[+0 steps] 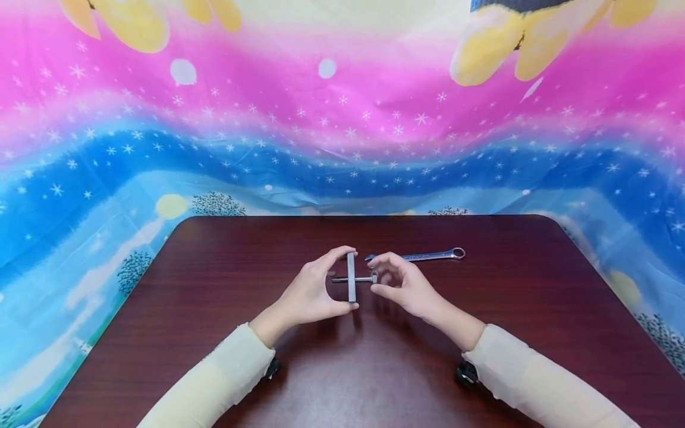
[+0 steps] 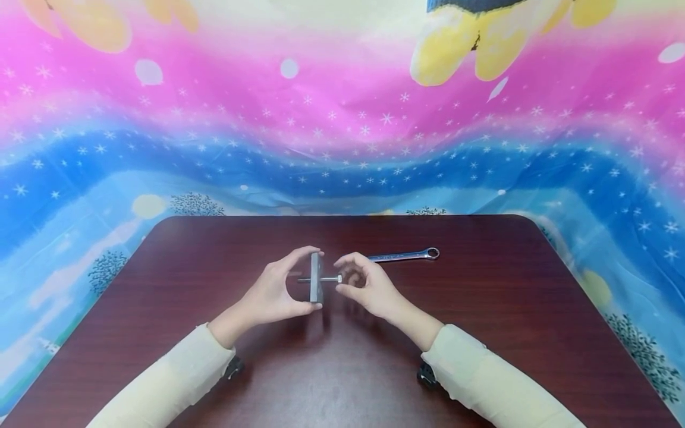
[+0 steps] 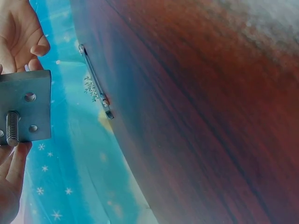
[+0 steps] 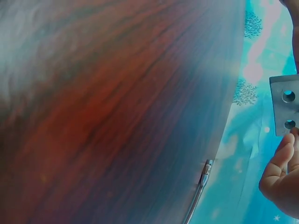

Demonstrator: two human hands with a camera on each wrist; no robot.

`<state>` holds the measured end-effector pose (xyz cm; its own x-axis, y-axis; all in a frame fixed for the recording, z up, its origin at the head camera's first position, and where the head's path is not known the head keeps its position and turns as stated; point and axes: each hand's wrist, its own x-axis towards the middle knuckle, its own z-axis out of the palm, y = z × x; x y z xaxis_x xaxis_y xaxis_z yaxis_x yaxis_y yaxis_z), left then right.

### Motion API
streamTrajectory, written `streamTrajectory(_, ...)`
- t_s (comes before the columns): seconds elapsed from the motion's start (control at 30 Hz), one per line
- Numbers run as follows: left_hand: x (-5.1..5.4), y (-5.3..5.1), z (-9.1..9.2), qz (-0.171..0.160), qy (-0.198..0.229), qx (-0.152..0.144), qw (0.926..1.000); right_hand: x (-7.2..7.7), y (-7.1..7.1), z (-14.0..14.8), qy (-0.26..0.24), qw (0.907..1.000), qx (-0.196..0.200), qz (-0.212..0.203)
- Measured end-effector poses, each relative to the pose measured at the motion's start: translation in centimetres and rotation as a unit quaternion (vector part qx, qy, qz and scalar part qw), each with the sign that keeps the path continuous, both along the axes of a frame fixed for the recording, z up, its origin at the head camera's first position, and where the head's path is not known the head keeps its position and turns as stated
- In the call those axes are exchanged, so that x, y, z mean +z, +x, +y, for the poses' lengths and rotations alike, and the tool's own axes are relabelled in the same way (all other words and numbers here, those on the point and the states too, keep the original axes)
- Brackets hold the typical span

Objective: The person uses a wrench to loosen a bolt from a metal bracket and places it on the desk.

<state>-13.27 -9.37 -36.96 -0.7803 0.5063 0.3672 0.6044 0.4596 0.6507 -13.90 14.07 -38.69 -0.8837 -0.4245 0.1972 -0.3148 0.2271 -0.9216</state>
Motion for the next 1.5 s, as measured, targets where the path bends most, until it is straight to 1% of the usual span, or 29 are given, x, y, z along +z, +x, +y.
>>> streamTrajectory(0.1, 0.02, -0.02, -0.02, 0.003, -0.001, -0.002, 1.0, -0.01, -0.02, 0.08, -0.005, 0.9999, 0.012, -0.01)
streamTrajectory(0.23, 0.01, 0.01, -0.02, 0.004, -0.006, -0.005, 1.0, 0.0, -0.03, 0.24, -0.014, 0.9988, 0.027, -0.04)
streamTrajectory(0.33, -0.01, 0.07, 0.0, 0.003, -0.008, -0.003, 1.0, 0.08, 0.02, 0.25, -0.011, 0.9983, 0.022, -0.053)
streamTrajectory(0.47, -0.01, 0.18, 0.03, 0.001, -0.01, 0.0, 1.0, 0.15, 0.11, 0.18, -0.01, 0.9985, 0.013, -0.053)
streamTrajectory(0.53, -0.03, 0.21, 0.03, 0.001, -0.01, 0.001, 0.9999, 0.07, 0.13, 0.17, -0.005, 0.9994, 0.009, -0.034)
streamTrajectory(0.6, -0.07, 0.22, 0.03, 0.0, -0.011, 0.003, 0.9999, 0.04, 0.18, 0.15, 0.01, 0.9999, 0.0, -0.001)
streamTrajectory(0.7, -0.15, 0.15, 0.03, -0.001, -0.01, 0.003, 0.9999, 0.02, 0.2, 0.13, 0.04, 0.9981, -0.011, 0.046)
streamTrajectory(0.73, -0.17, 0.13, 0.04, -0.002, -0.01, 0.003, 0.9999, 0.04, 0.19, 0.12, 0.05, 0.9971, -0.014, 0.055)
streamTrajectory(0.77, -0.2, 0.1, 0.04, -0.002, -0.009, 0.003, 1.0, 0.09, 0.19, 0.11, 0.054, 0.9968, -0.014, 0.057)
streamTrajectory(0.83, -0.24, 0.05, 0.04, -0.003, -0.006, 0.0, 1.0, 0.09, 0.11, 0.14, 0.053, 0.9975, -0.011, 0.045)
streamTrajectory(0.9, -0.26, 0.02, 0.03, -0.002, -0.004, -0.002, 1.0, 0.04, 0.0, 0.2, 0.042, 0.9988, -0.006, 0.022)
streamTrajectory(1.03, -0.33, -0.09, -0.01, 0.0, -0.005, -0.002, 1.0, 0.0, -0.1, 0.23, 0.006, 0.9996, 0.008, -0.025)
streamTrajectory(1.13, -0.39, -0.14, -0.01, -0.001, -0.002, -0.004, 1.0, 0.0, -0.1, 0.16, -0.005, 0.9991, 0.004, -0.041)
streamTrajectory(1.2, -0.4, -0.15, 0.0, -0.001, 0.003, -0.005, 1.0, -0.03, -0.11, 0.12, -0.008, 0.9993, -0.004, -0.037)
streamTrajectory(1.27, -0.43, -0.18, -0.01, 0.001, 0.008, -0.002, 1.0, -0.04, -0.08, 0.08, -0.007, 0.9997, -0.012, -0.021)
streamTrajectory(1.37, -0.35, -0.23, -0.05, 0.009, 0.017, 0.005, 0.9998, 0.06, -0.01, -0.01, -0.015, 0.9998, -0.014, -0.004)
streamTrajectory(1.43, -0.29, -0.28, -0.07, 0.011, 0.021, 0.009, 0.9997, 0.11, 0.02, -0.04, -0.022, 0.9996, -0.015, -0.007)
streamTrajectory(1.5, -0.2, -0.32, -0.05, 0.012, 0.025, 0.006, 0.9996, 0.12, 0.03, -0.04, -0.034, 0.9991, -0.011, -0.025)
